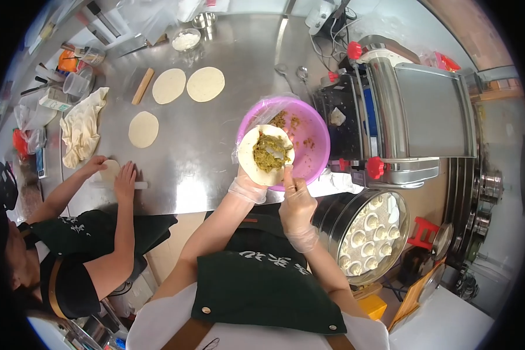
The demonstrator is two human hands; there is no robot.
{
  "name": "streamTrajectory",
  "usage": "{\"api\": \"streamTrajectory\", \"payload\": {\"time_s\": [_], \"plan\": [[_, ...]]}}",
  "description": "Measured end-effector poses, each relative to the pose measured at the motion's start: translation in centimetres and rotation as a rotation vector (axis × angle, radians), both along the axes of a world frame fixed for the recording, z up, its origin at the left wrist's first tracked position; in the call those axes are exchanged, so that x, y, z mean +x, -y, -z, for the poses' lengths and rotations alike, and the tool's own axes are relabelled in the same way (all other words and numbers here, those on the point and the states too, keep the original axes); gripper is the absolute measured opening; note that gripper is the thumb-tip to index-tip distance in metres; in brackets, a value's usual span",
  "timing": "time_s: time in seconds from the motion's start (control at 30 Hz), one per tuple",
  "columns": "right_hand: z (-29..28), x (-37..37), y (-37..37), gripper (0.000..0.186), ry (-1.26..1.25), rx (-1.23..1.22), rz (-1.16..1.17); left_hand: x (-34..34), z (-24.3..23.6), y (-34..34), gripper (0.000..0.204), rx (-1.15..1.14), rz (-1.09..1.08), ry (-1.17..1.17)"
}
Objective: Filling and pleating baozi (steamed buns) and placing them into a steamer tray.
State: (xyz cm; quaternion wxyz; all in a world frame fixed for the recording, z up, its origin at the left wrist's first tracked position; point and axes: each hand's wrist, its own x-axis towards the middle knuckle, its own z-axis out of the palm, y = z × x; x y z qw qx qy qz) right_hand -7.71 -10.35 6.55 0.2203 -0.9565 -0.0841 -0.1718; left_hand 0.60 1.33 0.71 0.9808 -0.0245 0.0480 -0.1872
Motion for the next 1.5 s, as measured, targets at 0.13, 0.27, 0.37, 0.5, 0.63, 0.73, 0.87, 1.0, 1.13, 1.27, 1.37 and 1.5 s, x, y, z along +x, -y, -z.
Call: {"api": "streamTrajectory", "payload": {"time_s": [0.13,0.27,0.37,0.5,0.63,0.73,0.87,1.0,1.13,1.27,1.37,1.5], "plan": [[-1.0,0.9,2.0,0.057,-0.179,0.554,-0.054,0.0,-0.1,0.2,0.045,-0.028,0.033,-0.077],[-1.9,0.5,1.7,0.059,-0.154,0.398,0.022,0.5,-0.3,0.5,0.046,-0.111,0.072,-0.012],[-0.3,0.0,0.8,0.062,0.044,-0.071,-0.003,0.4,-1.5,1.3,0.047,-0.072,0.060,-0.047],[0.7,0.2,0.1,0.068,0.140,-0.019,-0.014,0.4,-0.3,1.8,0.048,-0.064,0.019,-0.110],[1.8,0.7,0.7,0.058,-0.009,0.338,-0.042,0.5,0.0,2.0,0.049,0.020,0.015,-0.101],[0.6,1.0,1.1,0.055,-0.049,0.646,-0.079,0.7,0.8,1.8,0.048,-0.026,0.020,-0.086],[-0.9,0.7,1.2,0.060,-0.071,0.477,-0.002,0.7,0.6,1.3,0.049,-0.152,0.000,-0.059],[0.6,-0.2,0.8,0.068,0.018,0.122,-0.005,1.0,-1.1,2.1,0.051,-0.164,-0.015,-0.048],[0.2,0.4,0.6,0.067,0.066,0.254,0.062,0.8,-1.2,1.7,0.053,-0.166,-0.034,-0.100],[1.4,0.1,0.3,0.067,0.042,0.188,0.068,0.9,-0.9,1.7,0.053,-0.131,-0.045,-0.004],[0.7,0.1,0.1,0.067,0.049,0.268,0.071,1.0,-0.3,1.7,0.053,-0.146,-0.042,0.010],[0.8,0.4,0.2,0.068,0.039,0.312,0.025,1.1,-1.0,2.1,0.053,-0.127,-0.069,-0.001]]}}
